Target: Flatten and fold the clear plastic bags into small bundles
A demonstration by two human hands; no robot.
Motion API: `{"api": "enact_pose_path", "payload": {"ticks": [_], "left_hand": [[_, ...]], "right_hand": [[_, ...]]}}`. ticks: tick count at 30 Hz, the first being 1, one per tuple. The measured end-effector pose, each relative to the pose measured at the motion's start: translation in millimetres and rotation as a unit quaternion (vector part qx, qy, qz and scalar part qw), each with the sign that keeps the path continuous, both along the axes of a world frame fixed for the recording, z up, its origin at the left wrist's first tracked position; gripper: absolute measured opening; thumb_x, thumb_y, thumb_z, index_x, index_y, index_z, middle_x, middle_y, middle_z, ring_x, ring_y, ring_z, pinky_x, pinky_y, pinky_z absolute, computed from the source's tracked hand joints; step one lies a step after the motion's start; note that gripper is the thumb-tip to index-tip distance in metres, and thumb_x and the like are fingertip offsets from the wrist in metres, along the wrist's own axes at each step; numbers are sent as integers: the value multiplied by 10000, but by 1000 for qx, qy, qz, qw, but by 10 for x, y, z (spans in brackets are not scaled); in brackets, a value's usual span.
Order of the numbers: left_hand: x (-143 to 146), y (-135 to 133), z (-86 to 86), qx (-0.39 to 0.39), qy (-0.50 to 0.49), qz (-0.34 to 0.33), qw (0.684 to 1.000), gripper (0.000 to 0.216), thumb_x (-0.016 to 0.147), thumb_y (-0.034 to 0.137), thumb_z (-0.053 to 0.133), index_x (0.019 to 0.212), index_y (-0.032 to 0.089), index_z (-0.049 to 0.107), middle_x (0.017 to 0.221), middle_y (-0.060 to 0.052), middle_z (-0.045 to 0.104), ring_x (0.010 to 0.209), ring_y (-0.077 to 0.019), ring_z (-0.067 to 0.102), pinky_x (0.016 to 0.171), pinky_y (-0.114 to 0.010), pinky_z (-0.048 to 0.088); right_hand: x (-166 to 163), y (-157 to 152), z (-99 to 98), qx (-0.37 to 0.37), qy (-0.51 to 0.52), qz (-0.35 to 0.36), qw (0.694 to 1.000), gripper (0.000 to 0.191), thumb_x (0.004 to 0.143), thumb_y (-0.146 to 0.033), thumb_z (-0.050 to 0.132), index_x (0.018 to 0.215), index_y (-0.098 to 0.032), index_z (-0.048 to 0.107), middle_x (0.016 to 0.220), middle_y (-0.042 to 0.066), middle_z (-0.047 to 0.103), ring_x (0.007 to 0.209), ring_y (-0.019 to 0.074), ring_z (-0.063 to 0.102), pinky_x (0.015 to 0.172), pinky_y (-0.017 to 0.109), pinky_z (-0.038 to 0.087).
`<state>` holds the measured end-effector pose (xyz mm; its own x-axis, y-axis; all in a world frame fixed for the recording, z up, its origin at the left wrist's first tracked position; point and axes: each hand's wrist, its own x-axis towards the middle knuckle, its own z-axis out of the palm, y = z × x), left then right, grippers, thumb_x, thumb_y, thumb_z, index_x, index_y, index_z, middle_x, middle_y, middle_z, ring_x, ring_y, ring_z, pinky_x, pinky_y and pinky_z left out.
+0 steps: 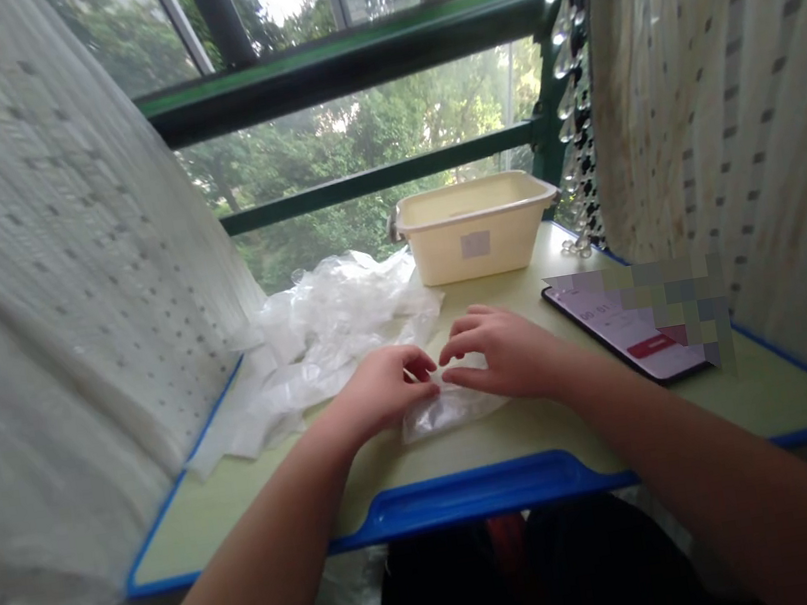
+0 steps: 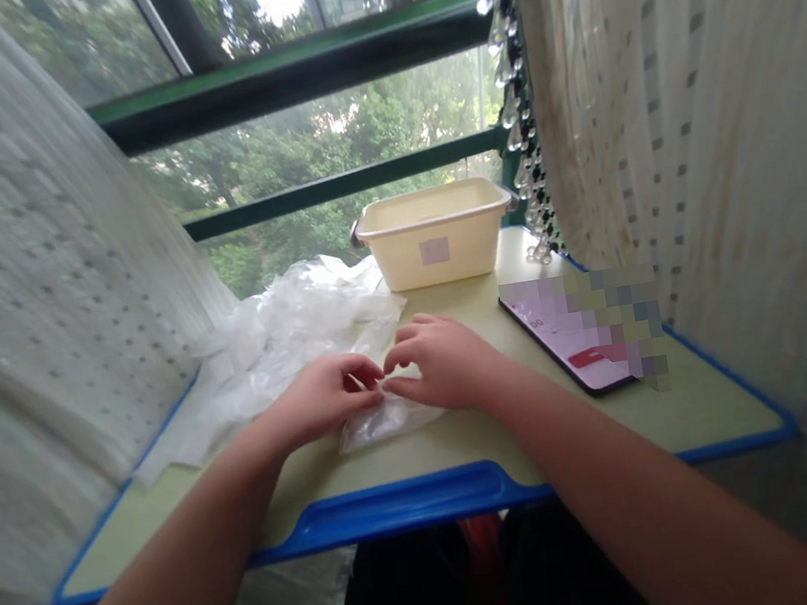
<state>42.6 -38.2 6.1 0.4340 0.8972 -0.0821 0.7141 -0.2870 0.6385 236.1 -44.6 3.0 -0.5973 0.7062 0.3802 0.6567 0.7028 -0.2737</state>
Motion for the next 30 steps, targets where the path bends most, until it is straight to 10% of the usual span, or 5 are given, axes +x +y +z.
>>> {"api": "enact_pose_path", "payload": {"ticks": [11, 19, 30], "left_hand": [[-51, -13, 38, -103, -97, -8, 990, 336, 717, 290, 580, 1028, 165, 551, 882, -66, 655, 695, -164, 620, 541, -263, 506], [-222, -302, 234, 183, 52, -23, 981, 255, 760, 283, 554, 990, 221, 644, 983, -36, 645, 836, -180, 589, 753, -295, 477], [-267, -630, -59, 141, 24, 68, 987, 139, 767, 232, 543, 860, 207, 643, 810, 3, 654, 696, -141, 595, 703, -261, 471]], "right_hand": [[-87, 54, -126, -39, 11, 12, 999, 146, 777, -287, 587, 828, -203, 695, 771, 40, 620, 725, 147, 517, 690, 266, 367], [-91, 92, -223, -36, 17, 15, 999, 154, 773, -293, 589, 838, -198, 691, 782, 42, 622, 763, 159, 517, 726, 272, 385], [-130, 76, -200, -13, 6, 17, 1000, 154, 785, -287, 578, 830, -200, 698, 831, 55, 614, 779, 164, 509, 758, 289, 394]]}}
